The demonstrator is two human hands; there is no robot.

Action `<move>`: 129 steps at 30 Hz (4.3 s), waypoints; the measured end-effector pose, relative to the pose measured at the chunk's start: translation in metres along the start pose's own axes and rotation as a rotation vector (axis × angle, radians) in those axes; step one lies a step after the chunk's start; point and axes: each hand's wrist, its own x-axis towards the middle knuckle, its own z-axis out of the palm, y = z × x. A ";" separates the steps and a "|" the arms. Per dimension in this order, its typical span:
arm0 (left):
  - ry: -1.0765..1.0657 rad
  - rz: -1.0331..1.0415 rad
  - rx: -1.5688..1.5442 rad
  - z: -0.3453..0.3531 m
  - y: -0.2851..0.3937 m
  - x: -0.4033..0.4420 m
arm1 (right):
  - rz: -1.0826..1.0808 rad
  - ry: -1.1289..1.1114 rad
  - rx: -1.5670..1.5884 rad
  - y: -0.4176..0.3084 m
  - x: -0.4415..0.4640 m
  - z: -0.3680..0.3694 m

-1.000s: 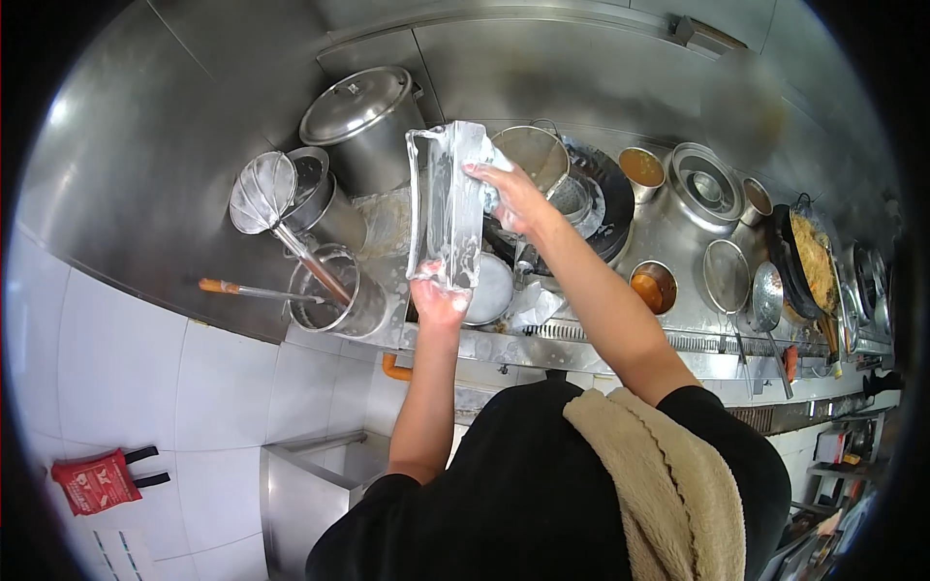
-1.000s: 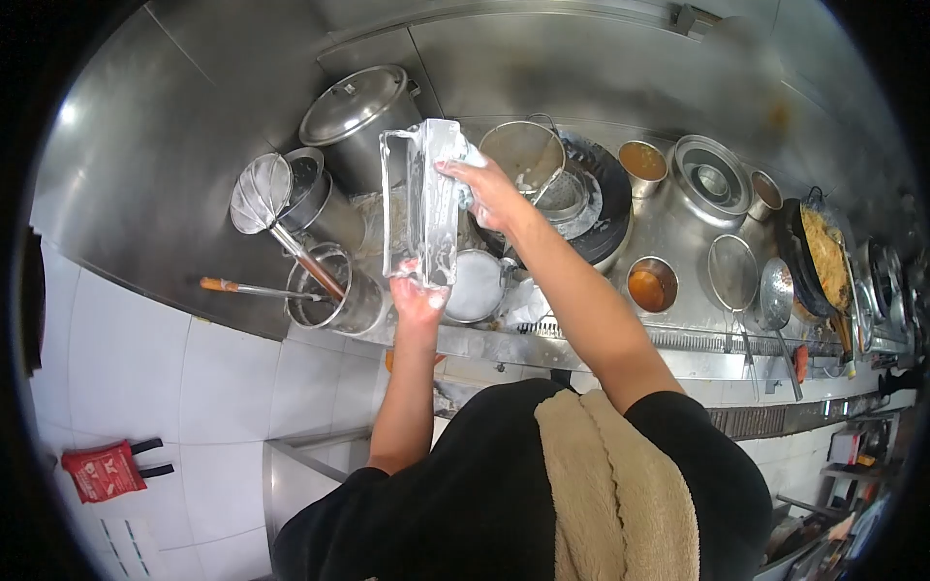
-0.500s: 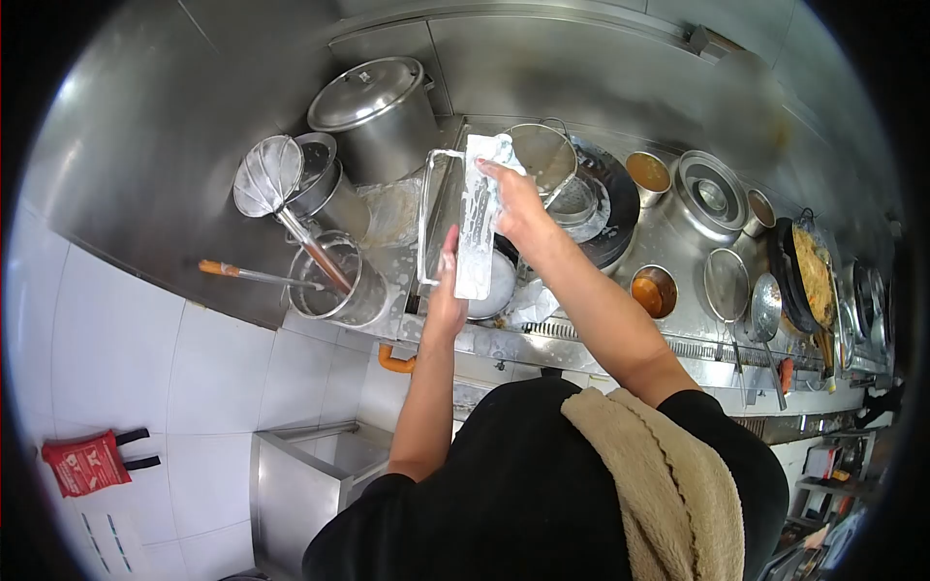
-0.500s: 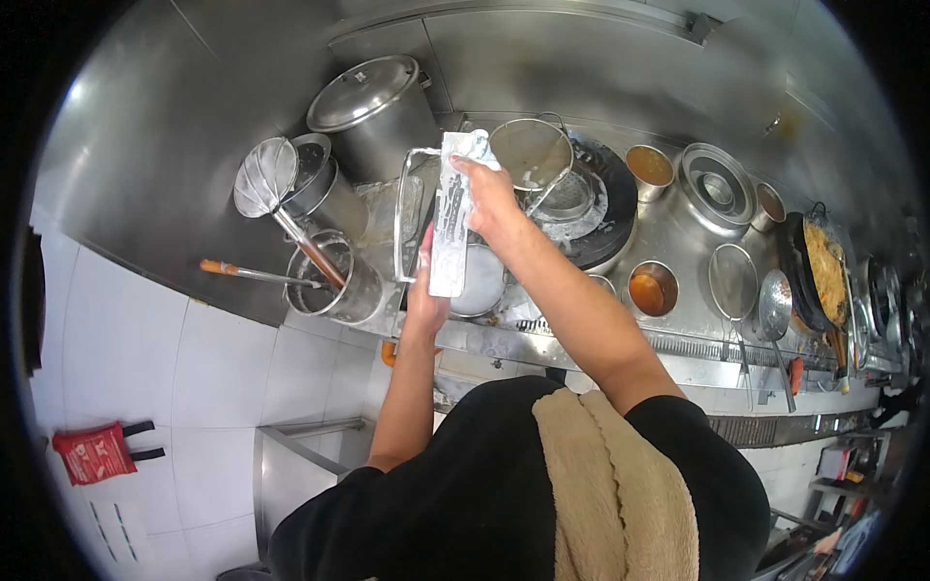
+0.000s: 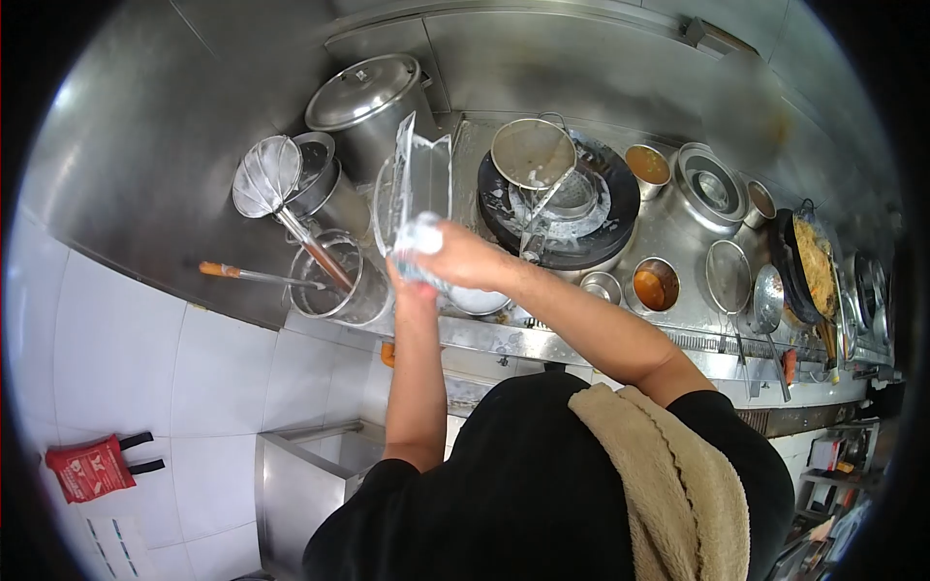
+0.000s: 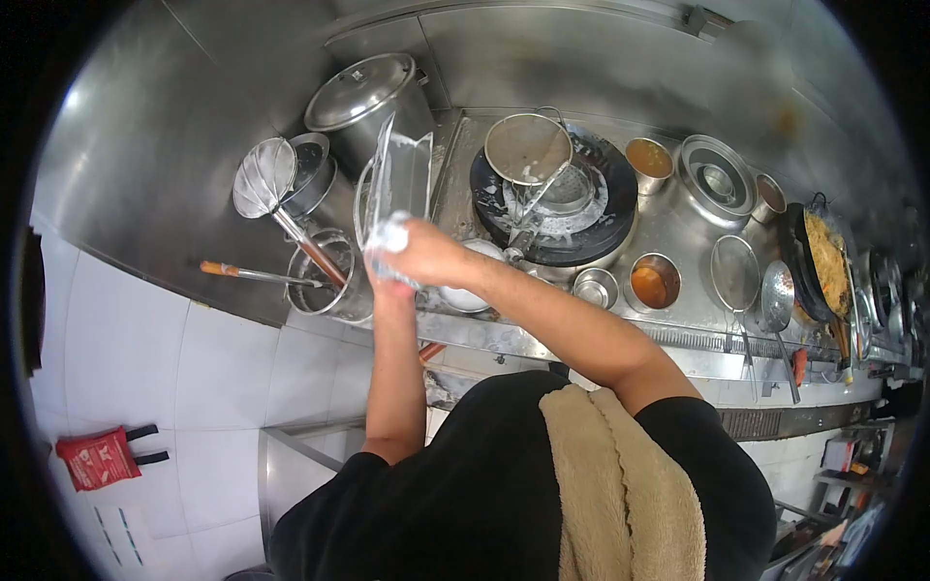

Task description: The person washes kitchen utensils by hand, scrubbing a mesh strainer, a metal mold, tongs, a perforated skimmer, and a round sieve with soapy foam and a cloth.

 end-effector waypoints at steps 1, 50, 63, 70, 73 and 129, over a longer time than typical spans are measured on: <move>0.079 0.049 0.127 -0.001 0.007 -0.009 | -0.070 -0.124 -0.102 -0.005 -0.004 -0.001; 0.343 -0.290 -0.137 0.042 0.017 -0.078 | -0.328 -0.157 -0.854 0.066 -0.026 -0.016; 0.509 -0.161 -0.007 0.028 0.027 -0.084 | -0.449 -0.064 -0.667 0.075 -0.038 0.030; 0.671 0.173 0.105 0.022 0.085 -0.105 | -0.187 0.282 -0.439 0.089 -0.040 -0.034; 0.755 0.303 0.124 -0.031 0.124 -0.111 | -0.106 0.300 -0.389 0.100 -0.047 -0.053; -0.421 -0.392 2.494 0.059 -0.222 0.154 | 0.095 0.167 0.355 0.385 -0.018 0.045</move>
